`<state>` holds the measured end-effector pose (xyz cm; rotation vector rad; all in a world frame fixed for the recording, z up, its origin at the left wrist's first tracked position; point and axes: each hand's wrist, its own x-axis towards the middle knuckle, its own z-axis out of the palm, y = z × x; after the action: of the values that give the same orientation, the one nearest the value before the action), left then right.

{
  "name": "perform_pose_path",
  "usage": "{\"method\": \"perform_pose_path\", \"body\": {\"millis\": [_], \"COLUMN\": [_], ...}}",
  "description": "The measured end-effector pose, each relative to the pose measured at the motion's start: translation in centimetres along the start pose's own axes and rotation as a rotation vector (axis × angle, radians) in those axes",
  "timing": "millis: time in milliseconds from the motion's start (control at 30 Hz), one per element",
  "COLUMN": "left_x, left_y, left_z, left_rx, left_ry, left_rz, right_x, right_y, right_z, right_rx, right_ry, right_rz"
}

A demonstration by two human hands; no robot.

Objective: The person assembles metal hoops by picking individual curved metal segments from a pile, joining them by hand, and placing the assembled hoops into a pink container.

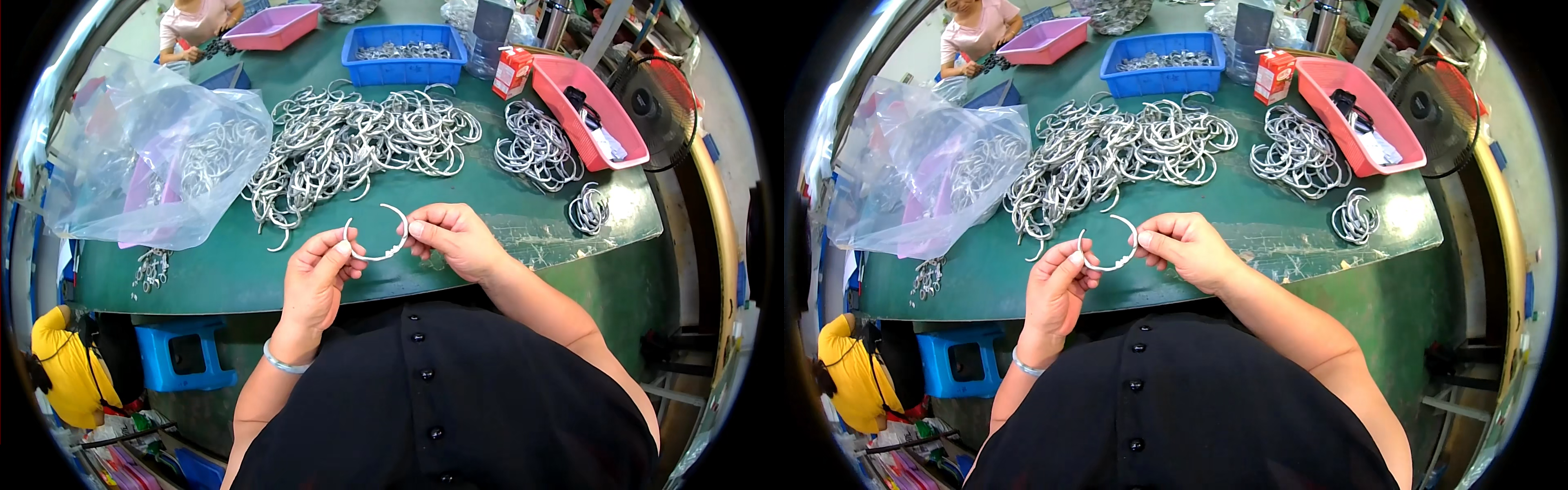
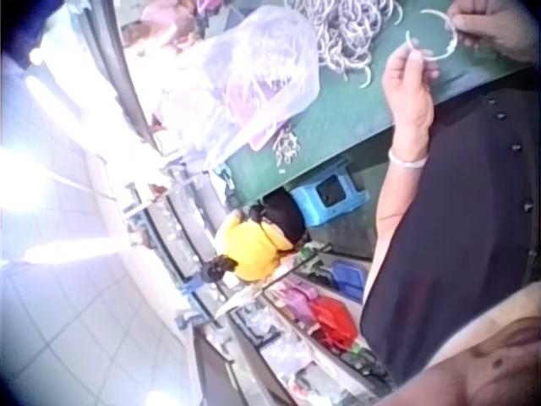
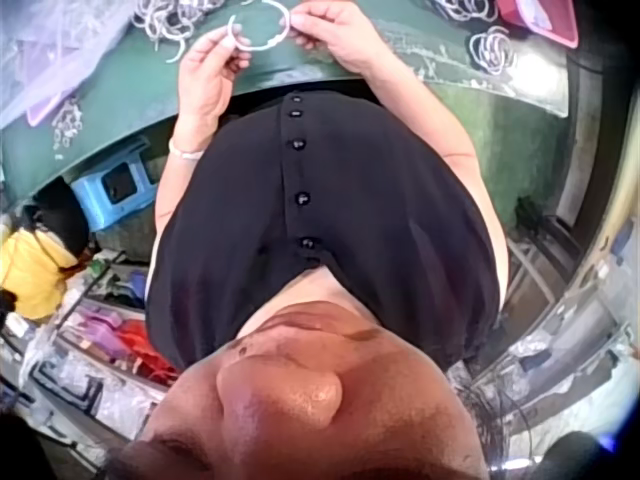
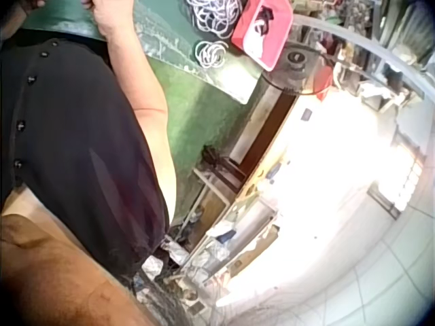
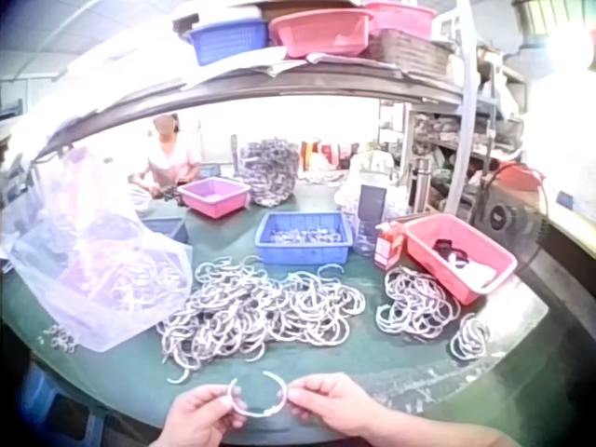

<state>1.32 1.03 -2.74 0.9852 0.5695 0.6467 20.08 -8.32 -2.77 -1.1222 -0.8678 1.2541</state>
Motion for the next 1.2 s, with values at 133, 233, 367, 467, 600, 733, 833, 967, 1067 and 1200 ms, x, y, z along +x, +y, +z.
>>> {"method": "perform_pose_path", "body": {"millis": [133,233,367,467,600,733,833,967,1067,1200], "left_x": [0.1,0.2,0.1,0.4,0.5,0.3,0.3,0.2,0.5,0.4], "left_y": [0.1,0.6,0.5,1.0,1.0,1.2,1.2,1.1,0.6,0.7], "left_z": [0.0,0.0,-0.4,-0.4,-0.3,-0.3,-0.4,-0.4,-0.6,0.0], "left_rx": [0.012,0.02,-0.021,-0.015,-0.006,-0.013,-0.026,-0.035,-0.119,-0.138], "left_ry": [0.039,0.053,0.052,0.072,0.064,0.063,0.063,0.088,0.042,0.056], "left_rz": [0.012,0.022,0.057,0.113,0.138,0.147,0.151,0.127,0.099,0.054], "right_x": [0.2,-0.1,-3.2,-5.4,-7.0,-7.3,-7.4,-7.7,-8.0,-8.6], "right_y": [0.1,-1.2,-6.8,-10.6,-12.0,-12.1,-11.9,-11.8,-11.8,-11.6], "right_z": [0.5,-0.1,2.2,4.2,5.2,5.6,5.7,6.0,6.1,5.9], "right_rx": [0.205,0.382,0.572,0.588,0.538,0.52,0.52,0.508,0.504,0.492], "right_ry": [0.162,0.003,-0.457,-0.668,-0.716,-0.726,-0.739,-0.749,-0.761,-0.76], "right_rz": [-0.154,-0.332,-0.552,-0.698,-0.782,-0.813,-0.826,-0.849,-0.871,-0.906]}}
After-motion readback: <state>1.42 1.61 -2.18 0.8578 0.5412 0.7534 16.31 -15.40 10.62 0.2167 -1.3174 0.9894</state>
